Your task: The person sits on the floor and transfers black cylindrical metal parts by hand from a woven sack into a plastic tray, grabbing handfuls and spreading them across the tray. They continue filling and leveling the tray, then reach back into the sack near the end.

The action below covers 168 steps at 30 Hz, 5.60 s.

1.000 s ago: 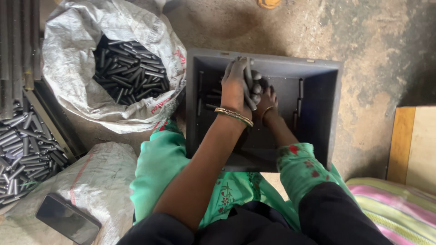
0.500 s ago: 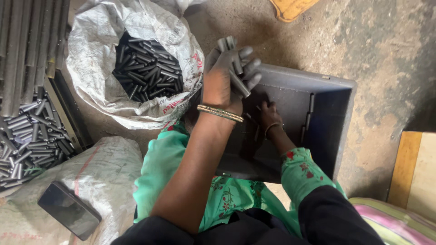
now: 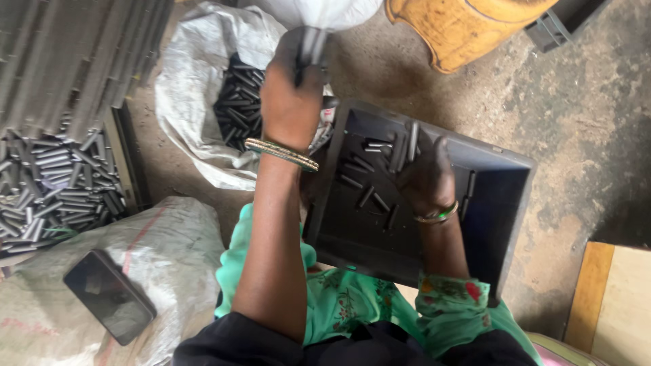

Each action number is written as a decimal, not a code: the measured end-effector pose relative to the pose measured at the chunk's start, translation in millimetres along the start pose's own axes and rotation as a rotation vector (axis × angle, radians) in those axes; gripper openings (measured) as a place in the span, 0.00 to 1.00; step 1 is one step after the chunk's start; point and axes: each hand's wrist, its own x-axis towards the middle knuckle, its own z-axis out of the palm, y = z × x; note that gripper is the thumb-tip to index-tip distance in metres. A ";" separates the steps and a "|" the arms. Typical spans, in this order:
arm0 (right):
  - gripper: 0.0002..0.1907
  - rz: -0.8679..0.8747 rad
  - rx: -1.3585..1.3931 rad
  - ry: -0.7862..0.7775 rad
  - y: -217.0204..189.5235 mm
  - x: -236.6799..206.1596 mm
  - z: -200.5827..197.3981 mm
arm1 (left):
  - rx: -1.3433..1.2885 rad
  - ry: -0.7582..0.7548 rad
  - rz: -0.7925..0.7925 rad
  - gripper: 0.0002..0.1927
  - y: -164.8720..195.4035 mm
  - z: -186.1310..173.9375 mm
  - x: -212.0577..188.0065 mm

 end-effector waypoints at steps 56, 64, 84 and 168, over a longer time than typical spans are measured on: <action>0.33 0.041 -0.036 0.097 86.2 48.5 -130.5 | -0.116 -0.049 0.108 0.24 38.4 58.2 -20.7; 0.51 0.058 0.299 0.093 51.2 -8.5 -48.7 | -0.519 0.049 0.185 0.16 43.9 51.0 -9.7; 0.30 -0.327 -1.616 0.320 25.5 49.1 -38.2 | -1.048 0.508 0.077 0.05 24.9 -17.3 1.5; 0.31 0.427 -1.546 0.690 164.5 80.7 -42.3 | -1.094 0.356 -0.154 0.04 40.2 -17.7 -3.3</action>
